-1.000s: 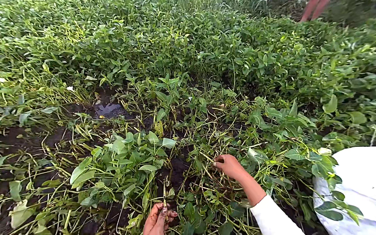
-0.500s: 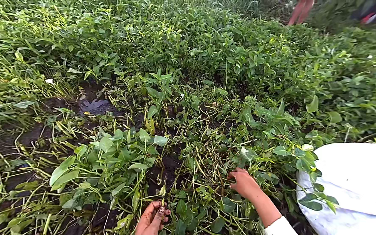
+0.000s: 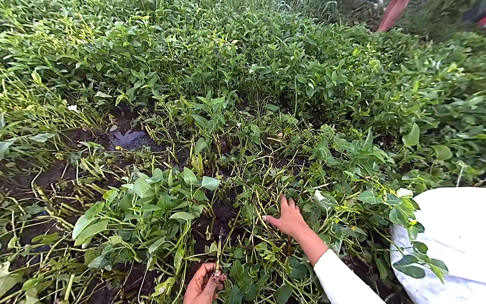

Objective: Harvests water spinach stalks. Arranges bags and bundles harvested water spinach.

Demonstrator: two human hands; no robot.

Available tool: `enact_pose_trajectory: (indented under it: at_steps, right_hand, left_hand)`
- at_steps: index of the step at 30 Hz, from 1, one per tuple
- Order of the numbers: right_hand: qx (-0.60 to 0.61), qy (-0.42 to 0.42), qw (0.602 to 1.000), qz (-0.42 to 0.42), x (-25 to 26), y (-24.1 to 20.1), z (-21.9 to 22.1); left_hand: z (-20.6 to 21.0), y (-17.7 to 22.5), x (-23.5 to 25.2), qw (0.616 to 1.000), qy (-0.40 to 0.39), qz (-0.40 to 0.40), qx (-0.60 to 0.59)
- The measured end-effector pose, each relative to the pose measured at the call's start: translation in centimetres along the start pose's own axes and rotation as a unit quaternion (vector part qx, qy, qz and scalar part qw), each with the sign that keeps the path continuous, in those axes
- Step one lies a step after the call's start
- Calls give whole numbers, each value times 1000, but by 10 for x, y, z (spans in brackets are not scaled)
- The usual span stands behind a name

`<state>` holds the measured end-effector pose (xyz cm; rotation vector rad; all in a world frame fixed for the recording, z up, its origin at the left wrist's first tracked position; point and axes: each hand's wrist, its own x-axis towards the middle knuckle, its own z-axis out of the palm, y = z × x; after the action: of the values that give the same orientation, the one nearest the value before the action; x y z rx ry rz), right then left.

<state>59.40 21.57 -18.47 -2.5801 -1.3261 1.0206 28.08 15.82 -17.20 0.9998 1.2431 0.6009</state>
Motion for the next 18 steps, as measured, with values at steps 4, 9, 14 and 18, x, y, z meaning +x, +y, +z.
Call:
enact_pose_trajectory:
  at_steps: [4, 9, 14, 18]
  right_hand:
    - [-68, -7, 996, 51, 19, -16, 37]
    - [23, 74, 995, 59, 45, 10, 39]
    - [160, 63, 983, 67, 43, 25, -9]
    - [332, 145, 932, 20, 37, 38, -41]
  left_hand:
    - [5, 1, -2, 1000, -5, 3, 14]
    - [3, -5, -6, 1000, -3, 5, 23]
    - [-3, -3, -5, 999, 5, 8, 37]
    - [-5, -2, -1, 999, 11, 13, 33]
